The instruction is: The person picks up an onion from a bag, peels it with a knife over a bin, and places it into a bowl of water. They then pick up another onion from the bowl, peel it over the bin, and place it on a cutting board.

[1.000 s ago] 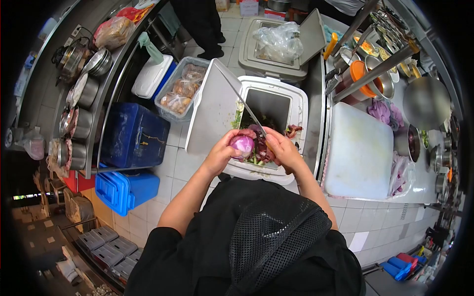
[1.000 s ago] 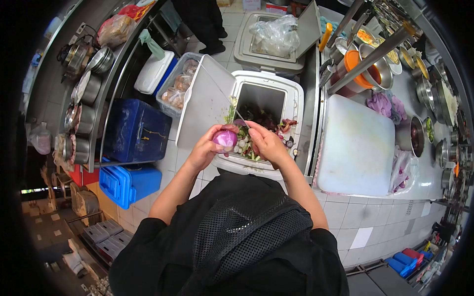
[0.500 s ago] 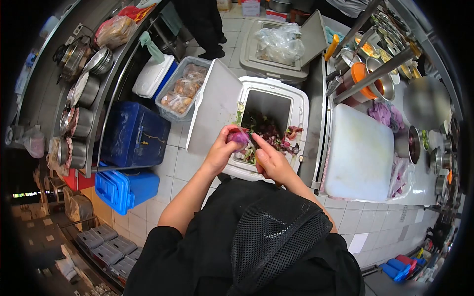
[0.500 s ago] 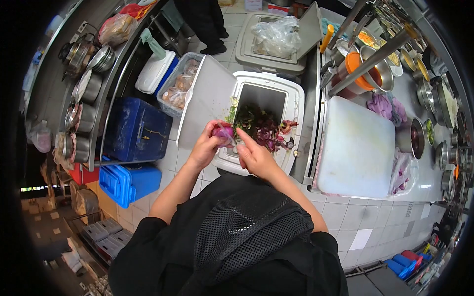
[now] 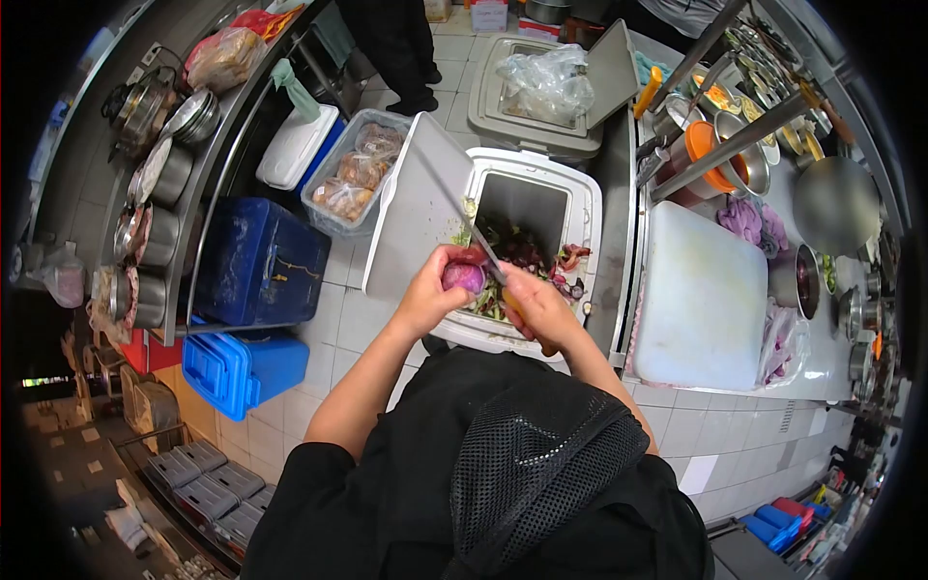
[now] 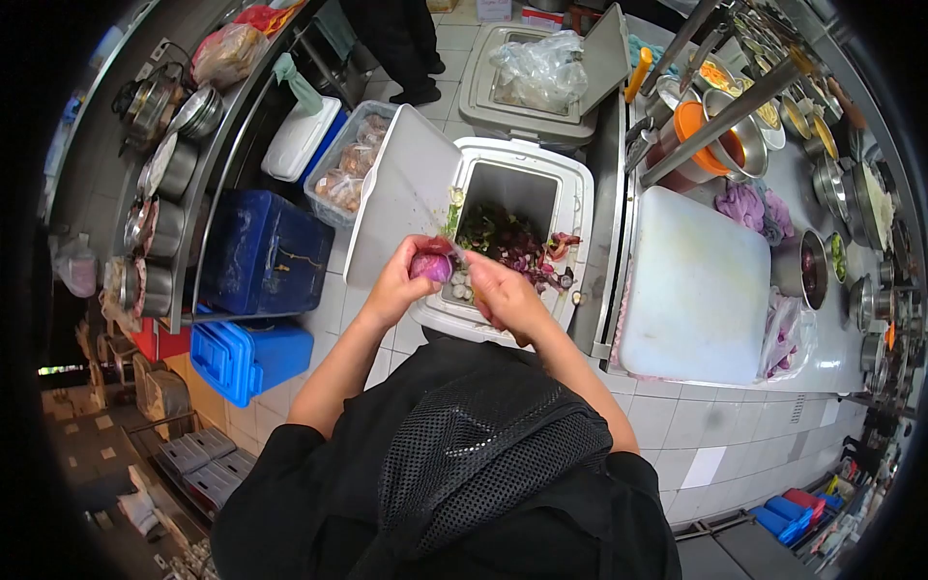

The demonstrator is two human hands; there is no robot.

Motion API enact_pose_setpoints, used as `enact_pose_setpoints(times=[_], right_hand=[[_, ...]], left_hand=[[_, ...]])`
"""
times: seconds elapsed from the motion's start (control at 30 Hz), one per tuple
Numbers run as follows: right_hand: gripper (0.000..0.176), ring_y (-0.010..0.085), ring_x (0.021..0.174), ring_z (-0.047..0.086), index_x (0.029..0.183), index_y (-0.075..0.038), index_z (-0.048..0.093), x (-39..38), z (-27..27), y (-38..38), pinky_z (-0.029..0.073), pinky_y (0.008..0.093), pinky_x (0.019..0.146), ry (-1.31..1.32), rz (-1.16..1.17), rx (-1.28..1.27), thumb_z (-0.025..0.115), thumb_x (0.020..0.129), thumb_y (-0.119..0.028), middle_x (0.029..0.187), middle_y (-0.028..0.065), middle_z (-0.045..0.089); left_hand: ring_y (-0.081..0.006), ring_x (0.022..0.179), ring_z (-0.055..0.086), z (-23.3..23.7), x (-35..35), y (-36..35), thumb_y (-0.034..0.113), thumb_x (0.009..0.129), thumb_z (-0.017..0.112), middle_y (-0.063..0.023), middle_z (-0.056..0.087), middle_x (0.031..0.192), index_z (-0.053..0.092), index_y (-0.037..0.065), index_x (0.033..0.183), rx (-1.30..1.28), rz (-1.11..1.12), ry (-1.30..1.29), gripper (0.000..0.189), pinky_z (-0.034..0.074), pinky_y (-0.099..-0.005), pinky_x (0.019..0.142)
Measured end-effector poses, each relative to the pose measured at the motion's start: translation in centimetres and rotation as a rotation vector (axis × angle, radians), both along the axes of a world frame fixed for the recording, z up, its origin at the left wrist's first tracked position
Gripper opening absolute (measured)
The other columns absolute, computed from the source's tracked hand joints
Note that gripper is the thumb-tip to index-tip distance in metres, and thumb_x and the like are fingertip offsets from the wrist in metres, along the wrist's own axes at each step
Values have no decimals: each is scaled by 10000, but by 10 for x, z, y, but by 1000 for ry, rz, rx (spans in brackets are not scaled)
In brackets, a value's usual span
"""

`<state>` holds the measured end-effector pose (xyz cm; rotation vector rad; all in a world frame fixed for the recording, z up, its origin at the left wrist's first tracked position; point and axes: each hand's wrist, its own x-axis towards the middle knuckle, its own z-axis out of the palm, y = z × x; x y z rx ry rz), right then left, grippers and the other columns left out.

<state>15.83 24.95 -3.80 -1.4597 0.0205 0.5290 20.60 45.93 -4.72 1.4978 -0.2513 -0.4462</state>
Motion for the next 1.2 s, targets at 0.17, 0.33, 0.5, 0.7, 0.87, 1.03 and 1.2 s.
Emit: enact_pose_setpoints(times=[0.17,0.33,0.5,0.7,0.87,1.03,1.2], right_hand=[[512,77,433,411,1425,-112,434,6,-8,-10,345,240,393,40,-61,-96,398,1018,-419,596,-1,478],[561,88,432,420,1483,-92,306,1,2,0,372,241,427,33,-104,-59,382,1025,-406,601,20,482],[575,92,437,430,1489,-75,277,-7,24,14,369,243,427,12,-18,123,371,1029,-407,622,36,495],[564,93,437,438,1484,-89,292,-6,31,17,368,238,420,5,19,121,359,1029,-416,606,34,487],[559,85,429,422,1483,-112,308,-4,26,14,361,233,411,35,36,162,340,1029,-436,599,28,480],[559,78,424,410,1480,-131,323,-1,31,7,361,231,403,51,84,199,332,1026,-456,591,23,472],[542,79,421,405,1470,-150,358,3,20,-1,361,228,398,68,77,152,349,1023,-456,582,17,462]], left_hand=[[-160,1095,527,5,-11,-5,83,752,623,-87,525,1194,441,13,1263,-123,22,7,546,421,-290,970],[-209,1155,524,-9,-5,1,94,811,585,-110,511,1235,412,20,1282,-333,30,215,507,439,-346,980],[-159,1122,505,-17,-7,-2,123,854,596,-69,503,1212,421,31,1277,-249,137,134,467,427,-296,953],[-141,1104,511,-11,-10,-6,113,854,647,-58,499,1202,403,36,1283,-276,130,12,499,428,-298,960],[-138,1099,515,-16,-8,-5,141,835,683,-55,511,1183,419,40,1274,-331,134,33,522,426,-294,961],[-149,1115,509,-9,-6,-1,189,803,710,-55,514,1184,435,39,1266,-326,86,15,559,413,-303,981],[-176,1181,487,0,-6,-1,185,786,702,-95,502,1258,412,14,1309,-306,38,18,622,376,-318,1029]])
